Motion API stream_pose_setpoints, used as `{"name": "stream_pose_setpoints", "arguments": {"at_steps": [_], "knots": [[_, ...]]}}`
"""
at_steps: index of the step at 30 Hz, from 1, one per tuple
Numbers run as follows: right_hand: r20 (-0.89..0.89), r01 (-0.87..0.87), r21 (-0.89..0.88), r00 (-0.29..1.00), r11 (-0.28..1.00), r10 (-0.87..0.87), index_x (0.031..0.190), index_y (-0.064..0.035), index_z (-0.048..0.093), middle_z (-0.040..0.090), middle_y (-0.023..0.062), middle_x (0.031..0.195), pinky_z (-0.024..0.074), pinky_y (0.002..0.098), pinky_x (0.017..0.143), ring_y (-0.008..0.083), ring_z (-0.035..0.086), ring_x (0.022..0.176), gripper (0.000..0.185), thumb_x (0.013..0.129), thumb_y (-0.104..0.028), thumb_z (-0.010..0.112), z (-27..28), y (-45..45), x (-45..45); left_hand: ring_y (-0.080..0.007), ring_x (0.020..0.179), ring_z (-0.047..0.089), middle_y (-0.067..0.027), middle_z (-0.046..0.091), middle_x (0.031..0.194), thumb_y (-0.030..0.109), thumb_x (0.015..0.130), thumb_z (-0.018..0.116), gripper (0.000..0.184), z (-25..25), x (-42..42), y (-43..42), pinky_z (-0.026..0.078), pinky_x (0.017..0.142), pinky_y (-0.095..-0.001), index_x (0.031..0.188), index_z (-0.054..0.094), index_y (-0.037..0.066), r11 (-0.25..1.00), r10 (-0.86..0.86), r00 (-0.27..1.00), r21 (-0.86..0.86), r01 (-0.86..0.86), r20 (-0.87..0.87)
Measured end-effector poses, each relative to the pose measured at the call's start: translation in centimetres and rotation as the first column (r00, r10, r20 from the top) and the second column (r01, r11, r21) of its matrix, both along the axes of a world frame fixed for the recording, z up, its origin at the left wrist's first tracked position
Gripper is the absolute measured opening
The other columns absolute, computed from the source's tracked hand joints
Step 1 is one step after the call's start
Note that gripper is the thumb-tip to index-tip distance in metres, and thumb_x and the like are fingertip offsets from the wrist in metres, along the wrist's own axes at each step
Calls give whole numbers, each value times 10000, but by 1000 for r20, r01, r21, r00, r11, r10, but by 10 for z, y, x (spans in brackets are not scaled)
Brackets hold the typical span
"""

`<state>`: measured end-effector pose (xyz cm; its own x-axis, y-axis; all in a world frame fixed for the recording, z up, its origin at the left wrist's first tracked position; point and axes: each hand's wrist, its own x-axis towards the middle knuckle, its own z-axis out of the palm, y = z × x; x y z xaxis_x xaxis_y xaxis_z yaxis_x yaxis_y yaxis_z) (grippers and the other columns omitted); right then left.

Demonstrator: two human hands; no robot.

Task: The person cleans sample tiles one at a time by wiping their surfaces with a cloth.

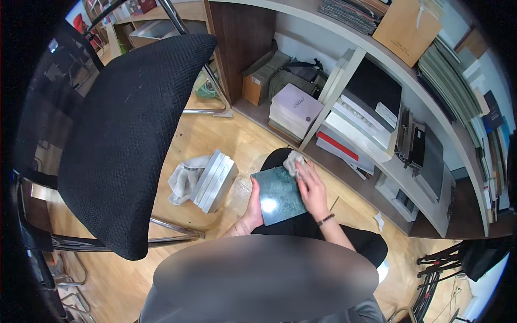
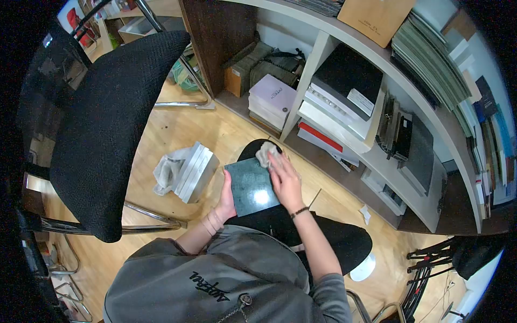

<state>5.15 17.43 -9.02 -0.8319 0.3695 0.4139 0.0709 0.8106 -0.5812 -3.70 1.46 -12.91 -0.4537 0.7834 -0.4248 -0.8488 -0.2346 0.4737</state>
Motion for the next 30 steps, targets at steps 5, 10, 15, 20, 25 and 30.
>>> {"name": "stream_pose_setpoints", "arguments": {"at_steps": [5,10,15,20,25,30], "knots": [[157,-227,156,967,961,203,1139,-178,669,595,73,1226,428,398,991,302,534,1175,428,747,-10,619,27,-34,32,-264,1187,515,-140,500,1322,729,864,269,862,14,-6,-5,411,1011,-416,1359,407,37,996,-62,995,61,57,83],[204,-503,35,849,863,487,1137,-202,669,591,47,1240,422,406,1002,296,504,1213,417,747,-60,638,33,-49,48,-259,1189,514,-137,505,1317,707,882,266,826,-45,-17,2,409,1011,-420,1361,409,50,997,-13,991,79,24,-134],[70,-418,144,908,897,412,1146,-212,661,578,45,1261,408,410,1028,297,478,1242,407,752,-111,650,31,-21,4,-250,1154,536,-122,531,1284,684,899,271,786,-11,-12,2,414,1003,-409,1353,422,60,997,6,999,80,-2,-51],[-40,-66,3,997,998,66,1181,-215,639,546,59,1304,396,415,1041,312,463,1258,427,764,-120,658,10,-10,-41,-226,1109,557,-98,568,1226,674,905,278,754,10,-11,5,428,979,-387,1331,440,74,997,4,1000,72,-6,27],[90,-248,209,968,946,234,1221,-188,603,519,78,1328,426,404,1011,313,478,1244,463,766,-117,659,17,-46,-2,-225,1133,542,-95,565,1233,681,901,281,756,-4,-9,0,420,985,-387,1336,442,84,999,10,1000,44,-9,-26],[113,-347,71,934,935,339,1211,-132,597,522,126,1312,412,408,1014,319,457,1258,451,767,-72,648,29,-53,10,-227,1178,511,-97,528,1289,675,905,281,764,7,-8,-5,400,1007,-388,1375,399,84,995,-62,998,-79,61,-6]]}}
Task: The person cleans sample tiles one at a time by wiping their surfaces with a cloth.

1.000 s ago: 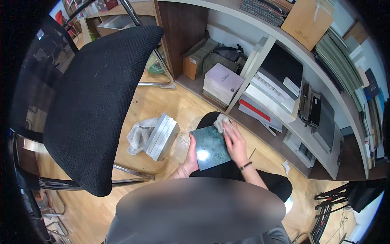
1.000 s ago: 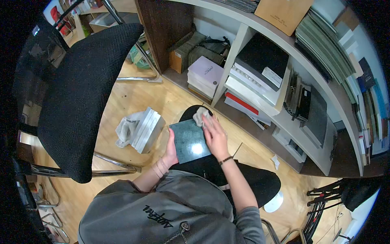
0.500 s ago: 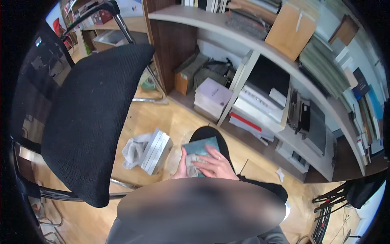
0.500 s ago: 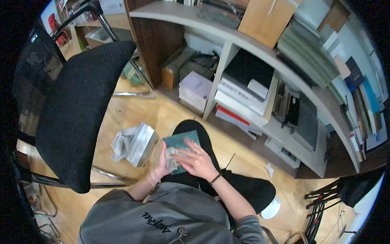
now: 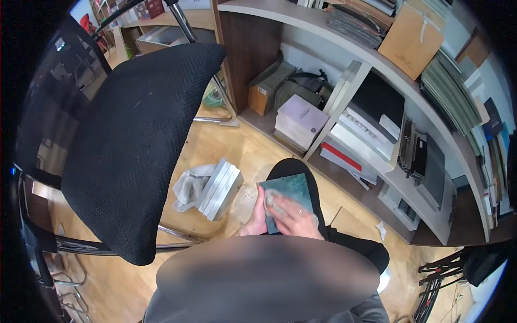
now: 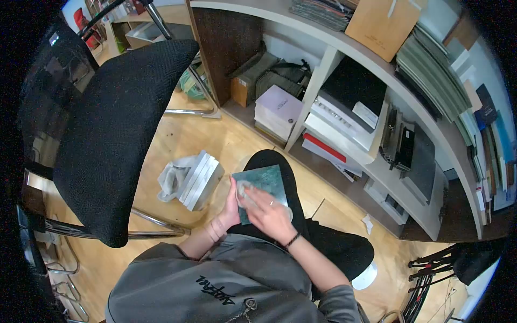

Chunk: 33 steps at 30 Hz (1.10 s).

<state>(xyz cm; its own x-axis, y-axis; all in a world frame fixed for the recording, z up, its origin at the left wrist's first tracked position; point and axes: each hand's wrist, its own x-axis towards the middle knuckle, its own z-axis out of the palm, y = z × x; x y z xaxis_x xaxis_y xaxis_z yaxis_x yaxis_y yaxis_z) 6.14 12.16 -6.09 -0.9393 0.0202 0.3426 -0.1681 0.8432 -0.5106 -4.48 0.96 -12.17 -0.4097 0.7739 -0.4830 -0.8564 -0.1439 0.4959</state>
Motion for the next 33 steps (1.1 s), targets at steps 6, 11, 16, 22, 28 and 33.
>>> {"name": "stream_pose_setpoints", "arguments": {"at_steps": [6,11,16,22,28,33], "knots": [[-130,313,102,945,944,-299,1250,-90,553,481,149,1343,426,399,998,342,473,1234,473,783,-52,622,-7,26,-53,-226,1117,542,-89,558,1230,694,892,287,756,16,6,14,410,992,-381,1323,448,94,989,138,990,55,-138,0],[-57,263,-50,962,963,-266,1274,-64,526,478,167,1337,419,400,1005,346,476,1231,493,789,-32,609,-9,-3,-26,-230,1114,548,-90,571,1216,706,885,280,764,7,0,10,412,989,-386,1306,474,99,987,71,992,133,-84,100],[21,30,-39,999,999,-29,1286,-63,517,483,161,1334,425,395,999,339,469,1244,514,784,-26,620,-1,-12,4,-239,1179,511,-106,529,1285,705,888,259,782,-9,-6,6,383,1020,-391,1353,433,102,1000,-18,999,2,18,42],[-95,169,-2,981,986,-169,1301,-59,498,466,172,1347,419,408,1005,355,454,1250,539,776,-5,608,-10,7,-31,-239,1203,495,-94,503,1329,701,891,257,783,9,-6,10,379,1025,-383,1368,426,104,988,69,998,141,-70,9],[-74,449,44,892,892,-446,1306,-5,462,446,207,1348,399,414,1026,380,434,1255,568,751,25,580,-5,17,-57,-230,1203,490,-70,507,1327,686,897,281,752,2,2,7,367,1033,-384,1349,452,110,982,67,996,174,-77,63],[-55,186,38,981,982,-184,1305,21,452,421,217,1368,392,403,1036,378,423,1263,570,747,28,570,-8,-8,-38,-227,1209,486,-74,508,1325,682,898,292,745,-9,2,12,358,1040,-392,1348,451,110,983,156,987,96,-159,38]]}}
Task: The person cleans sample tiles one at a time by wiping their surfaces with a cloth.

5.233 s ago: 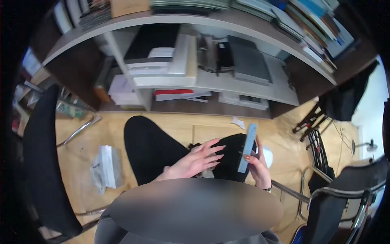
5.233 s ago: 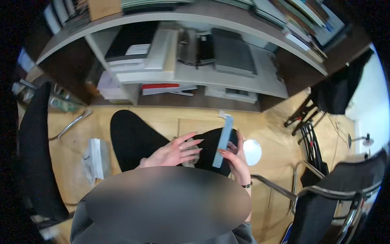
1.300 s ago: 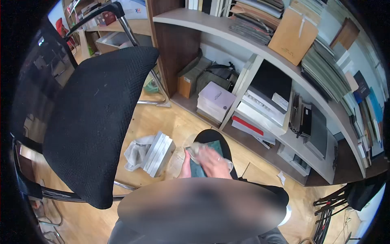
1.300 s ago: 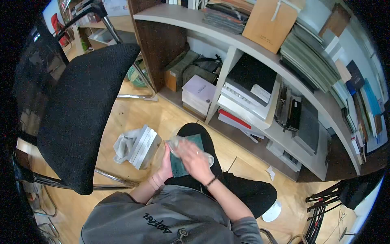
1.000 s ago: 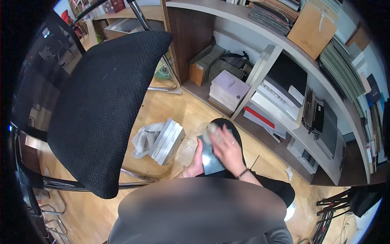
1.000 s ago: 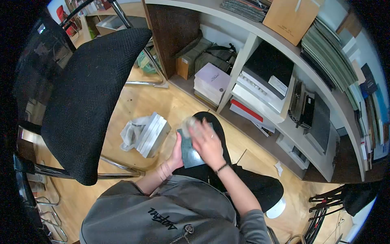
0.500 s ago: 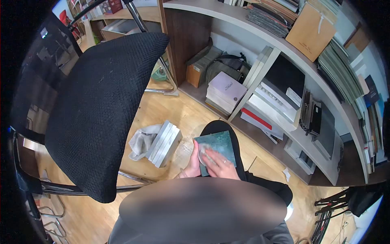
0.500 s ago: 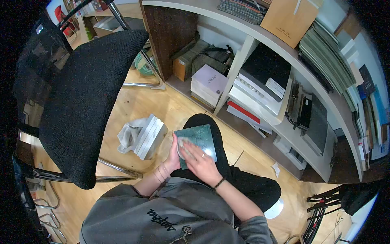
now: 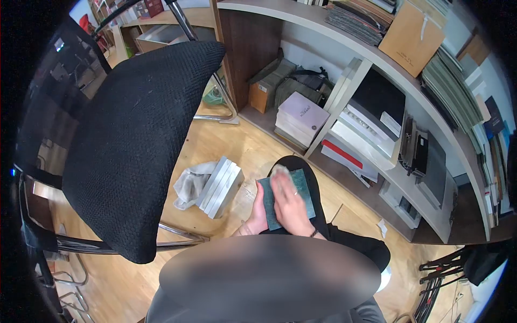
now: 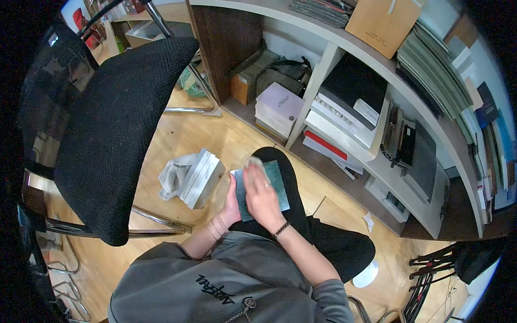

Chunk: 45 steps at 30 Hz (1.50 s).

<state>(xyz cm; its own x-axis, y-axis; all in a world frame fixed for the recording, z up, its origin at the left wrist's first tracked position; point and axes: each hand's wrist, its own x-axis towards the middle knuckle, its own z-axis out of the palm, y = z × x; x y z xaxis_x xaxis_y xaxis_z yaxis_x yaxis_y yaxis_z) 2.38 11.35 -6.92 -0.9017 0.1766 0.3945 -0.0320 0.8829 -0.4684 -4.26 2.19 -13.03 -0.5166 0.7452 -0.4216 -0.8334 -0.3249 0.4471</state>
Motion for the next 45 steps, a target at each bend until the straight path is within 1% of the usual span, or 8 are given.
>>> {"name": "stream_pose_setpoints", "arguments": {"at_steps": [15,18,22,29,35,39,41,45], "knots": [[4,170,3,985,985,-170,1296,8,467,472,232,1319,431,390,999,373,470,1227,610,698,55,579,-6,18,21,-255,1115,550,-94,579,1208,705,882,293,748,-5,2,-1,413,990,-407,1268,507,101,994,-48,998,105,44,42],[-21,-143,7,989,990,144,1313,2,452,466,243,1318,445,396,978,394,481,1202,631,696,67,567,-2,-14,30,-256,1176,521,-108,543,1282,718,875,268,802,-55,-12,-7,390,1020,-416,1319,467,81,553,-307,950,824,129,58],[40,-156,-32,987,987,157,1318,8,443,459,233,1327,447,396,975,388,484,1200,635,697,68,562,7,5,37,-255,1183,517,-113,533,1297,718,872,280,799,8,2,-5,386,1024,-413,1316,466,81,994,-49,998,97,44,50],[54,157,-41,987,987,-155,1312,-17,459,464,201,1334,426,401,996,364,478,1217,620,705,54,564,10,28,26,-257,1188,515,-117,538,1293,707,878,293,792,22,5,-1,380,1030,-408,1332,455,79,990,-54,998,131,48,40],[183,-249,-347,928,904,325,1307,-66,504,486,167,1340,418,376,1000,339,482,1225,562,755,24,550,32,6,77,-261,1173,531,-130,535,1288,614,911,386,702,1,-11,-20,422,994,-412,1335,441,57,983,-105,990,160,89,92],[204,247,-875,968,416,-144,1333,-21,487,455,113,1395,392,333,1007,214,471,1247,513,824,-4,547,41,47,124,-303,1172,530,-162,531,1289,461,929,490,589,10,-12,-28,407,1009,-451,1327,440,30,961,-270,963,67,270,-6],[-160,-83,-979,875,185,-457,1328,6,486,428,110,1412,369,329,1023,201,458,1257,486,847,-32,549,71,57,115,-326,1177,523,-179,528,1288,335,919,521,527,41,-1,-29,403,1013,-470,1328,433,15,924,-367,930,114,366,-18],[-204,-20,-908,893,418,-401,1303,-67,540,364,119,1464,339,353,1060,235,372,1330,428,877,-28,544,105,60,112,-334,1174,525,-183,529,1284,212,898,541,487,52,27,-22,413,1005,-469,1322,433,-2,853,-487,869,259,453,88]]}}
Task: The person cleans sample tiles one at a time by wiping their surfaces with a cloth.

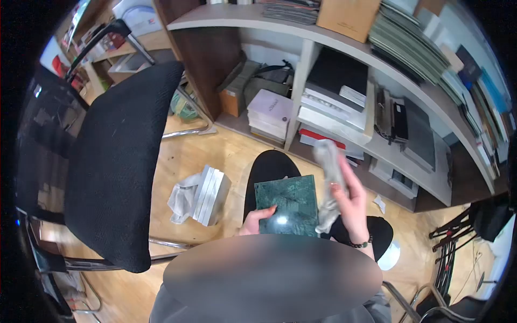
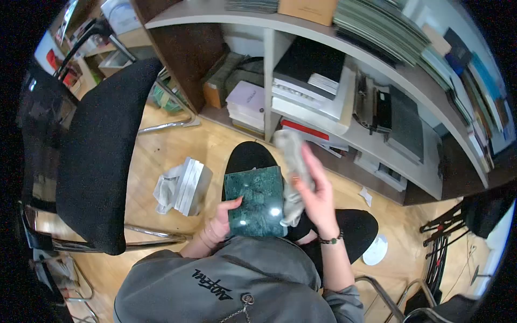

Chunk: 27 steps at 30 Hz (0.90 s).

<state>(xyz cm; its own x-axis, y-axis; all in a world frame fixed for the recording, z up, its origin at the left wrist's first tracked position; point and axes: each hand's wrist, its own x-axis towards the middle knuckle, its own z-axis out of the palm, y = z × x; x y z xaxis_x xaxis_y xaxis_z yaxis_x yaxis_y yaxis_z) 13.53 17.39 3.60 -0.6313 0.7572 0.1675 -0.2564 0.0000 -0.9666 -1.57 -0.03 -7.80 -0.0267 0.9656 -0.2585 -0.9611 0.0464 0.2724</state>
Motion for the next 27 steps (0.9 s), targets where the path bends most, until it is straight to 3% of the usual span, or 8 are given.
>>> {"name": "stream_pose_setpoints", "arguments": {"at_steps": [3,10,16,17,18,22,24,27], "knots": [[224,-188,393,969,900,104,1272,-73,571,399,147,1436,380,358,1030,260,401,1314,428,860,28,517,24,-8,0,-330,1172,527,-181,527,1285,174,888,540,480,23,13,14,415,1004,-463,1319,433,-10,997,-72,988,48,66,139],[372,-136,487,926,863,-64,1210,-46,613,447,190,1389,397,359,1007,296,438,1288,405,822,35,530,66,-29,79,-327,1176,526,-188,521,1291,181,881,526,489,82,54,25,406,1014,-463,1318,432,-18,975,-217,945,0,223,244],[240,-18,690,949,723,-206,1239,-52,590,452,206,1372,447,423,983,334,468,1253,447,810,54,525,51,-33,157,-336,1145,542,-202,524,1278,142,824,527,546,88,60,48,405,1010,-472,1332,413,-22,943,-292,955,149,298,-58],[-57,438,358,892,825,-449,1251,-38,572,441,223,1374,426,435,1004,345,448,1268,443,815,33,538,48,-30,166,-318,1116,568,-202,538,1258,114,837,517,502,76,59,47,436,985,-460,1309,435,-35,911,-343,938,225,347,-58],[-220,716,-129,654,686,-724,1264,-23,554,431,239,1376,405,447,1025,355,429,1283,445,820,12,551,43,-30,174,-318,1116,568,-202,538,1258,114,837,517,502,74,60,45,436,985,-460,1309,435,-35,907,-357,932,218,361,-58],[-548,161,-582,647,797,-530,1287,1,519,380,251,1411,343,447,1066,361,382,1316,440,849,-28,540,-24,-51,208,-306,1089,583,-195,557,1228,65,806,524,501,79,58,50,455,963,-447,1289,453,-44,947,-322,930,37,321,176],[56,199,485,965,852,-257,1284,11,521,366,248,1425,314,435,1075,342,375,1325,416,869,-19,504,36,-70,126,-315,1117,562,-176,541,1262,104,743,555,618,96,58,50,433,987,-455,1333,415,-13,963,-257,966,-90,255,-9],[69,165,491,971,855,-227,1276,7,531,421,247,1389,330,408,1060,313,403,1313,388,893,-43,499,55,-58,103,-320,1131,552,-167,531,1280,114,705,574,695,122,59,48,425,996,-455,1364,382,2,972,-228,951,-99,211,-210]]}}
